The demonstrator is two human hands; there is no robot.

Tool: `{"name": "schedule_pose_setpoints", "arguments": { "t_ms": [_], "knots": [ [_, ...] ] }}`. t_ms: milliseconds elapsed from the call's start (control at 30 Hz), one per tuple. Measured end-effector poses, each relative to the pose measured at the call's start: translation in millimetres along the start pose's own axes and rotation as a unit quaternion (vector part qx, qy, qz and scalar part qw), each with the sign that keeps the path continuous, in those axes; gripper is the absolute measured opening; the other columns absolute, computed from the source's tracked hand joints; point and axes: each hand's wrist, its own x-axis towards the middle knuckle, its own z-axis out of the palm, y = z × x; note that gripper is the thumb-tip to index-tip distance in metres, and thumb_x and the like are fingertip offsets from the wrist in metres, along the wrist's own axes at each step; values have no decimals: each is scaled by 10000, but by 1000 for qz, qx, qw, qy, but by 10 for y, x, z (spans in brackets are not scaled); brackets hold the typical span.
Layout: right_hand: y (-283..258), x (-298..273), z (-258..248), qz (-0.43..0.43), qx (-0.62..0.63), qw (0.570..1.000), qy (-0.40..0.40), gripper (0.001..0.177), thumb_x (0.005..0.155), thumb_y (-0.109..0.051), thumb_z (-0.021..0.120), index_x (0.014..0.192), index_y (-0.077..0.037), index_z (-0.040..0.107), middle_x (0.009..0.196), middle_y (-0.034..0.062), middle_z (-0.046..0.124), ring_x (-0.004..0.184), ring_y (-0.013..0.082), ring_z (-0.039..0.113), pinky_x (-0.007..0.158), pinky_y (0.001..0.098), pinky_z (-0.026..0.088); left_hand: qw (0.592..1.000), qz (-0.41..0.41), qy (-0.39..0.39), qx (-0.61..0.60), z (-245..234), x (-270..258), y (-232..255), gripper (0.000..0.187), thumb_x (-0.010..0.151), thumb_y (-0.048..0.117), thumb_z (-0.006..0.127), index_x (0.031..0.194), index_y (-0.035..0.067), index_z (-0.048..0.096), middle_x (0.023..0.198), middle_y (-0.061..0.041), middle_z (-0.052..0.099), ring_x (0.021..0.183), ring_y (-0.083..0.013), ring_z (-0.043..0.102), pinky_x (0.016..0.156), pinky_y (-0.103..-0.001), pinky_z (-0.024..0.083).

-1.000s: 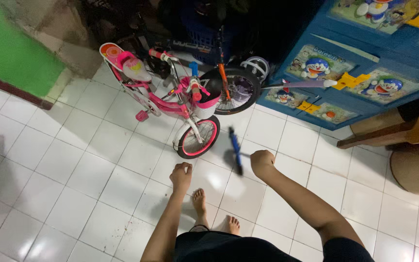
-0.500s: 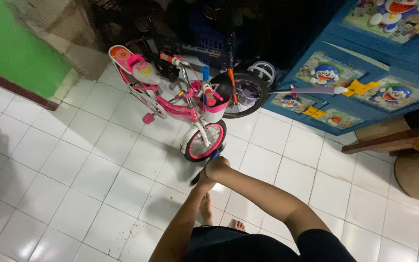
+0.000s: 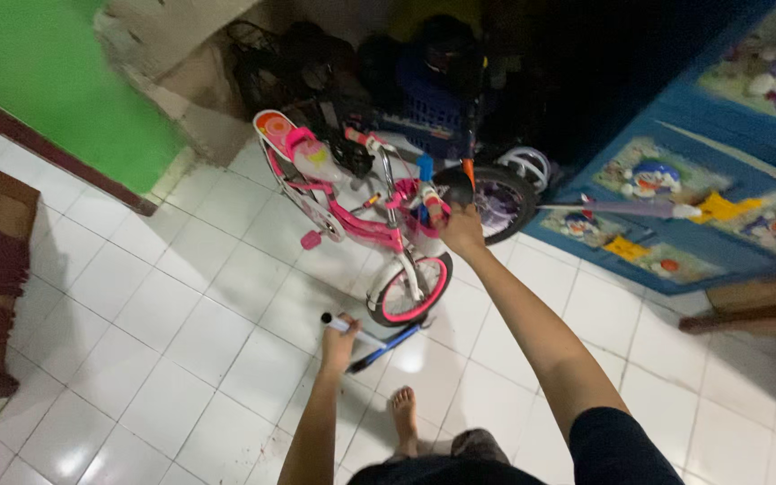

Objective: The person sweeps the tiled floor using a broom, navigating around a yellow-covered table, a motorcycle, and bicycles to collect debris.

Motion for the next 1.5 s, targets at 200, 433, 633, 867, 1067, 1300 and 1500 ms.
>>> {"name": "schedule_pose_setpoints", "arguments": {
  "t_ms": [200, 433, 633, 867, 1067, 1300, 1500],
  "knots": [
    [189, 544, 597, 234, 217, 898, -303, 330, 939, -355, 656, 913, -36, 739, 744, 131, 645, 713, 308, 631, 661, 443, 492, 995, -75, 72, -3, -319, 66, -56, 138, 860, 96, 759, 864, 38, 633, 770, -22, 660, 724, -124, 592, 701, -304, 501],
    [-89, 350, 945, 385, 526, 685, -325, 127, 845, -159, 656, 760, -98, 584, 572, 22, 517, 469, 165, 485, 413, 330, 350, 978, -131, 164, 19, -512, 31, -50, 150, 912, 128, 741, 975, 54, 627, 833, -52, 658, 773, -162, 595, 733, -326, 505],
    [-1016, -279, 1253, 345, 603, 706, -132, 165, 917, -222, 598, 799, -122, 539, 553, 27, 499, 406, 166, 475, 363, 327, 357, 973, -115, 200, -6, -461, 109, -50, 126, 936, 57, 699, 1024, 47, 611, 918, -43, 659, 865, -154, 607, 821, -308, 500],
    [-2088, -1089, 1286, 596, 609, 507, -133, 254, 886, -11, 655, 855, -186, 474, 694, 91, 585, 465, 203, 549, 397, 358, 428, 986, -28, 117, -116, -481, 313, -167, 175, 916, -40, 651, 1054, 46, 585, 968, -27, 635, 919, -114, 613, 884, -260, 497],
    [-1964, -973, 1549, 583, 661, 359, -308, 331, 799, -128, 708, 644, -180, 421, 546, -16, 424, 366, 151, 370, 328, 312, 273, 999, -15, 50, -8, -541, 475, -187, 117, 936, -78, 623, 984, 24, 588, 915, -46, 601, 840, -136, 541, 800, -267, 466],
    [-2137, -1530, 1533, 518, 577, 552, -307, 159, 801, -133, 655, 742, -220, 534, 571, -40, 459, 429, 140, 404, 381, 348, 317, 999, 6, 54, 7, -343, 298, -14, 132, 867, -61, 614, 955, 37, 600, 854, -11, 631, 785, -108, 607, 738, -257, 509],
    [-2255, -1630, 1482, 678, 593, 389, -192, 167, 802, -78, 683, 755, -116, 527, 556, 14, 431, 429, 174, 389, 414, 366, 320, 997, -45, 50, -40, -456, 203, -2, 73, 960, -45, 582, 931, 22, 577, 824, -43, 561, 775, -120, 516, 720, -270, 468]
  ]
}}
